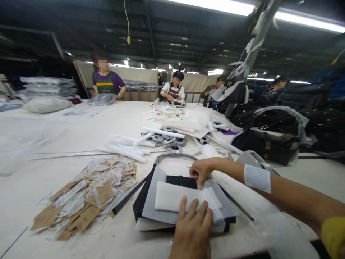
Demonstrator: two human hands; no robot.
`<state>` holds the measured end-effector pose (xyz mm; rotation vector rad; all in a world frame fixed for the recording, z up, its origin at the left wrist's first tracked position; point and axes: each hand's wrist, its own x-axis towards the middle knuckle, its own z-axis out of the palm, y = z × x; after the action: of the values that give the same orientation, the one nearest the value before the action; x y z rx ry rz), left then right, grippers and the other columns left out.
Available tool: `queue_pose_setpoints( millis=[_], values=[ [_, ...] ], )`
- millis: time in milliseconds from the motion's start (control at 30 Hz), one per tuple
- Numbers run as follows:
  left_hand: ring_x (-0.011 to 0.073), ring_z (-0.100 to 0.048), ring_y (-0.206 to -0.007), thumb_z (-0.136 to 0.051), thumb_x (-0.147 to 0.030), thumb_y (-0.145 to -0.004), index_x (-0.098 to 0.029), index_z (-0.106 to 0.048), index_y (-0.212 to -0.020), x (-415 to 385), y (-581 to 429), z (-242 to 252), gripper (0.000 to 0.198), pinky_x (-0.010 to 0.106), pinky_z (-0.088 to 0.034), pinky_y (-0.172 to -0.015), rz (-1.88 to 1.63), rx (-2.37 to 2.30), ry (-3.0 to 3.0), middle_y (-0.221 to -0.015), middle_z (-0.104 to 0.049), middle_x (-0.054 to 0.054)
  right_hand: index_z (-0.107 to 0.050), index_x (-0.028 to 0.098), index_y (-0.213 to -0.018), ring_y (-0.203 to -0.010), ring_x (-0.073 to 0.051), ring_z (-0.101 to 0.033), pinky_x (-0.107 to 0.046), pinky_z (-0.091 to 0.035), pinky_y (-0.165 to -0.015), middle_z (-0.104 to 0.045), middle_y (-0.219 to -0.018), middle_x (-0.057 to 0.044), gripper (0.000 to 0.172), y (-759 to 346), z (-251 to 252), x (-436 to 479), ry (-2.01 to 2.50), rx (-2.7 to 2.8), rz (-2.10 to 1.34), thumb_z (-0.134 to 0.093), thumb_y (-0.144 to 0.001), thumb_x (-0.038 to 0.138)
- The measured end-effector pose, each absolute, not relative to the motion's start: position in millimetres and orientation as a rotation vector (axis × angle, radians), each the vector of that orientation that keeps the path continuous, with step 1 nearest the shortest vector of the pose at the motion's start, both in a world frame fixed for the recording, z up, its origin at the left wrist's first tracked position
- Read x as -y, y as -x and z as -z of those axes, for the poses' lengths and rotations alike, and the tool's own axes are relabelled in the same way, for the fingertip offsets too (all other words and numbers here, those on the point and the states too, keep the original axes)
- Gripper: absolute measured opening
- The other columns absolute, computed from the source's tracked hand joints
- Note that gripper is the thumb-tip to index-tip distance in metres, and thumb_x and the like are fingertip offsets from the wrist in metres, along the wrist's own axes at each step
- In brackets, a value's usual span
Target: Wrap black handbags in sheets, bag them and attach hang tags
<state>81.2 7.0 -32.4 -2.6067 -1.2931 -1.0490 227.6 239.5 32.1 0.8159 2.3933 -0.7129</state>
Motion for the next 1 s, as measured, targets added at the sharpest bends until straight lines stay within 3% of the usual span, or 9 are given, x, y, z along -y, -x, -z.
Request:
queue_pose_setpoints(
  millis=[233,333,433,633,733,867,1000],
  values=[
    [0.0228,-0.059,-0.117,-0.054,-0.032,-0.091,-0.024,-0.063,-0.12,-7,-82,32,0.031,0.042,-0.015,-0.124,1.085,1.25,2.521,-0.131,-0.066,-0.004,-0.072,0.016,-0.079,-0.063,-0.015,-0.059,-0.023,-0.042,-0.058,-0.069,-0.07,0.0,0.029,-237,-26,-251,-1.028,-2.476,0.75,-0.08,-0.067,0.041],
    [0.0231,-0.06,-0.117,-0.054,-0.032,-0.091,-0.023,-0.063,-0.12,-7,-81,32,0.032,0.041,-0.015,-0.124,1.089,1.237,2.512,-0.132,-0.066,-0.004,-0.075,0.015,-0.088,-0.082,-0.022,-0.064,-0.029,-0.045,-0.072,-0.074,-0.086,-0.008,0.024,-242,-36,-244,-1.155,-2.629,0.649,-0.07,-0.078,0.036],
    [0.0241,-0.059,-0.119,-0.053,-0.033,-0.092,-0.023,-0.062,-0.123,-7,-80,33,0.034,0.042,-0.014,-0.124,1.077,1.235,2.528,-0.134,-0.064,-0.004,-0.075,0.019,-0.104,-0.098,-0.024,-0.065,-0.031,-0.045,-0.085,-0.075,-0.104,-0.009,0.033,-248,-46,-219,-1.142,-2.694,0.661,-0.06,-0.087,0.042],
    [0.0248,-0.057,-0.122,-0.055,-0.034,-0.091,-0.022,-0.061,-0.125,-5,-80,35,0.036,0.042,-0.008,-0.125,1.079,1.237,2.561,-0.136,-0.063,-0.003,-0.071,0.018,-0.118,-0.1,-0.028,-0.067,-0.032,-0.048,-0.086,-0.074,-0.112,-0.01,0.07,-248,-50,-191,-1.025,-2.505,0.76,-0.077,-0.064,0.062],
    [0.0241,-0.056,-0.123,-0.055,-0.033,-0.092,-0.023,-0.06,-0.126,-5,-80,36,0.036,0.041,-0.005,-0.126,1.09,1.252,2.572,-0.136,-0.063,-0.004,-0.072,0.016,-0.113,-0.091,-0.028,-0.069,-0.032,-0.051,-0.075,-0.074,-0.105,-0.01,0.078,-238,-47,-203,-1.023,-2.393,0.772,-0.083,-0.052,0.063],
    [0.0251,-0.051,-0.13,-0.055,-0.03,-0.091,-0.024,-0.055,-0.133,-2,-79,35,0.043,0.047,-0.01,-0.126,1.029,1.328,2.706,-0.143,-0.057,-0.003,-0.073,0.016,-0.109,-0.084,-0.025,-0.069,-0.029,-0.051,-0.067,-0.074,-0.101,-0.008,0.079,-229,-45,-215,-1.014,-2.32,0.797,-0.087,-0.044,0.058],
    [0.0263,-0.044,-0.137,-0.055,-0.029,-0.089,-0.025,-0.05,-0.139,3,-77,27,0.05,0.053,-0.013,-0.125,0.997,1.446,2.817,-0.147,-0.053,-0.002,-0.072,0.016,-0.112,-0.084,-0.022,-0.071,-0.027,-0.053,-0.07,-0.076,-0.097,-0.006,0.066,-231,-51,-206,-1.063,-2.364,0.825,-0.085,-0.056,0.05]
  ],
)
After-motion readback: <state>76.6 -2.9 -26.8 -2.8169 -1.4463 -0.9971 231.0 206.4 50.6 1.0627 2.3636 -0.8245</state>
